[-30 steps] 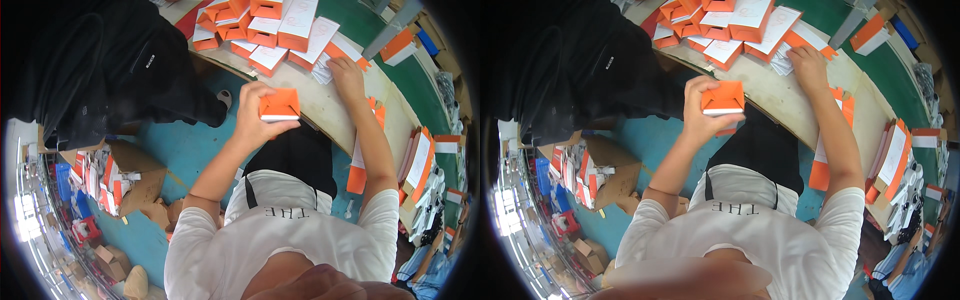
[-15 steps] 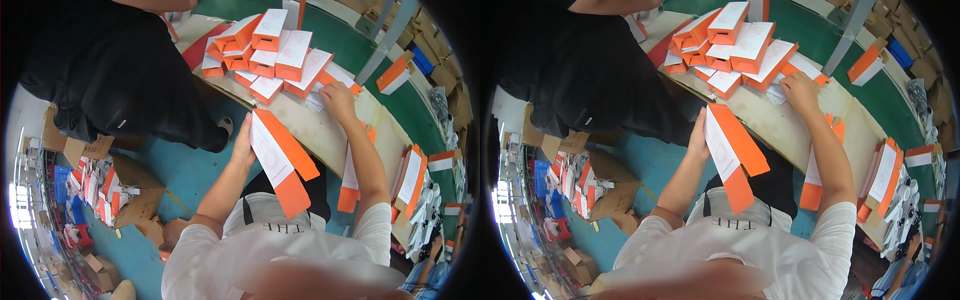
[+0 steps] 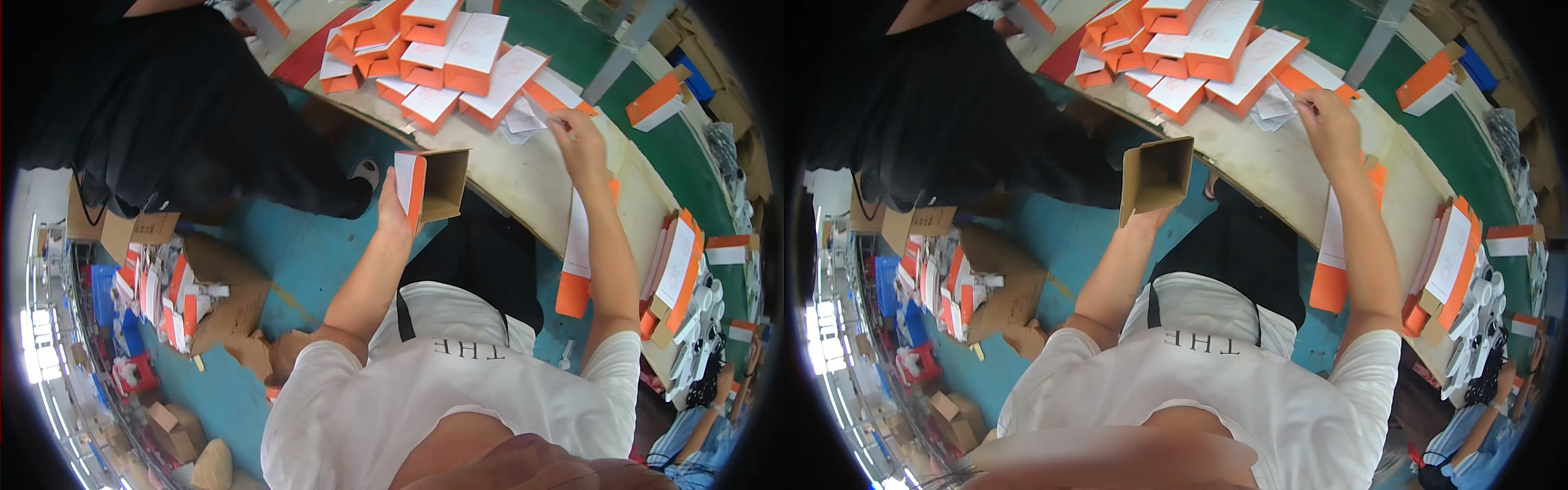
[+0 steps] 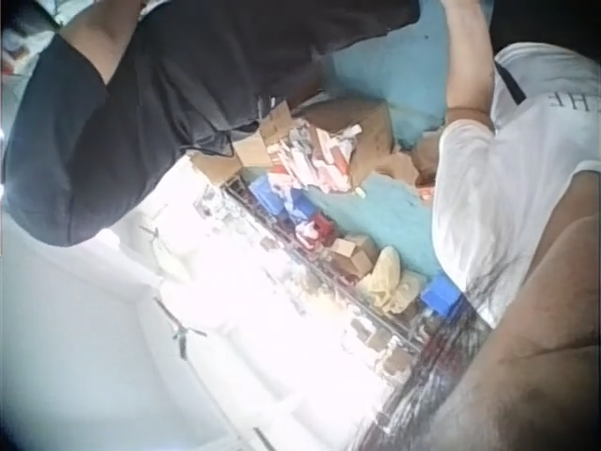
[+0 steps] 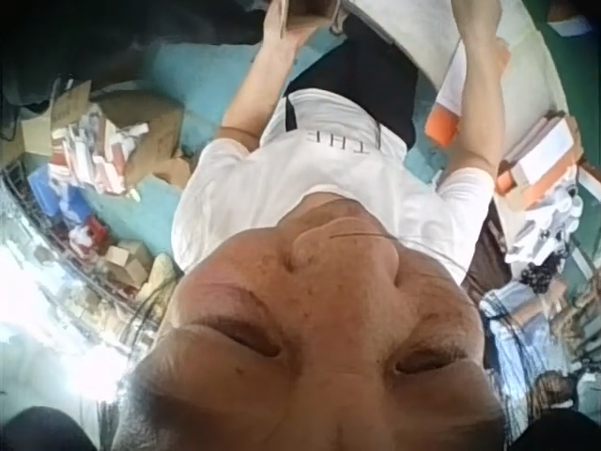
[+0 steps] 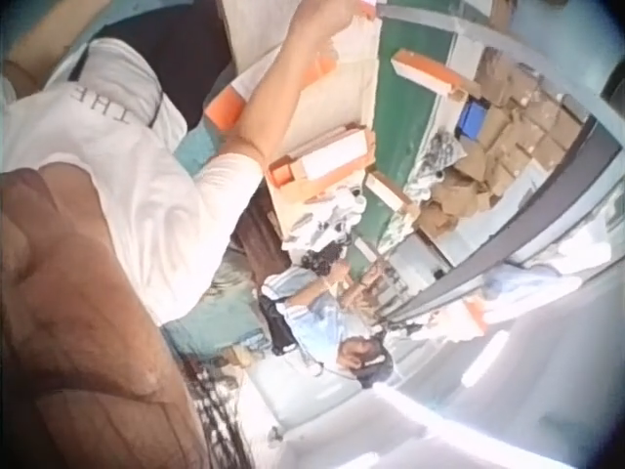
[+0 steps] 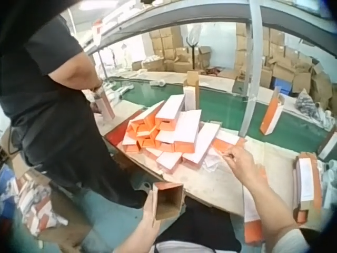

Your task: The person folds and organizes orange product boxes on an assembly line by hand.

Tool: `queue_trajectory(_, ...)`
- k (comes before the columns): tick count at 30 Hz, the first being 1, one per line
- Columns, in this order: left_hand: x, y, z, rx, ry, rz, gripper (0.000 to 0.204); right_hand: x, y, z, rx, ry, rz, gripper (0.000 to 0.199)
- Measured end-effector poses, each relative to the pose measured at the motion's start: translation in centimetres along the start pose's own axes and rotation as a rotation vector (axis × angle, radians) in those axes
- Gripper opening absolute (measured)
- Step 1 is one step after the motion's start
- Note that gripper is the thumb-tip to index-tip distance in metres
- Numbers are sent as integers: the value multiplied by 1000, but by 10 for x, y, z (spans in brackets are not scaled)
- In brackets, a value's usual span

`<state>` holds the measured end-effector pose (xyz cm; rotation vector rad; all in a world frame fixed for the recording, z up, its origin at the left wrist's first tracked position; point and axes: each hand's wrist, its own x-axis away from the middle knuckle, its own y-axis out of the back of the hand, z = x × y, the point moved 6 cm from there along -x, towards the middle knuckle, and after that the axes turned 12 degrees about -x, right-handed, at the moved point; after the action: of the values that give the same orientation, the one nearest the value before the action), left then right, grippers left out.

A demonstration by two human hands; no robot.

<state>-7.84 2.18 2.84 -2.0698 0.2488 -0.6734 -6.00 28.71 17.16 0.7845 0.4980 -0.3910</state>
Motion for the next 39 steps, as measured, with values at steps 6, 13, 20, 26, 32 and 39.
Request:
queue_trajectory(6, -7, 3, -1, 73, -24, -28, 36, 15, 19, 29, -302, 37, -211, 8)
queue_trajectory(13, 7, -4, 8, -114, -33, -144, 48, 49, -11, 165, -64, 731, 161, 22)
queue_trajectory(20, 17, 30, 3, -135, 51, -169, 46, 64, -31, 161, -393, 262, 905, 26)
queue_trajectory(26, 60, -15, -19, -870, -18, -106, 73, 47, -29, 149, -61, 247, 550, 25)
queue_trajectory(32, 100, -91, -51, -2099, -1530, 243, 79, 2, -8, 90, -765, -643, 394, 35)
queue_trajectory(39, 89, -182, -68, -1917, -1788, 343, 66, 7, 48, 91, -448, -234, -38, 61)
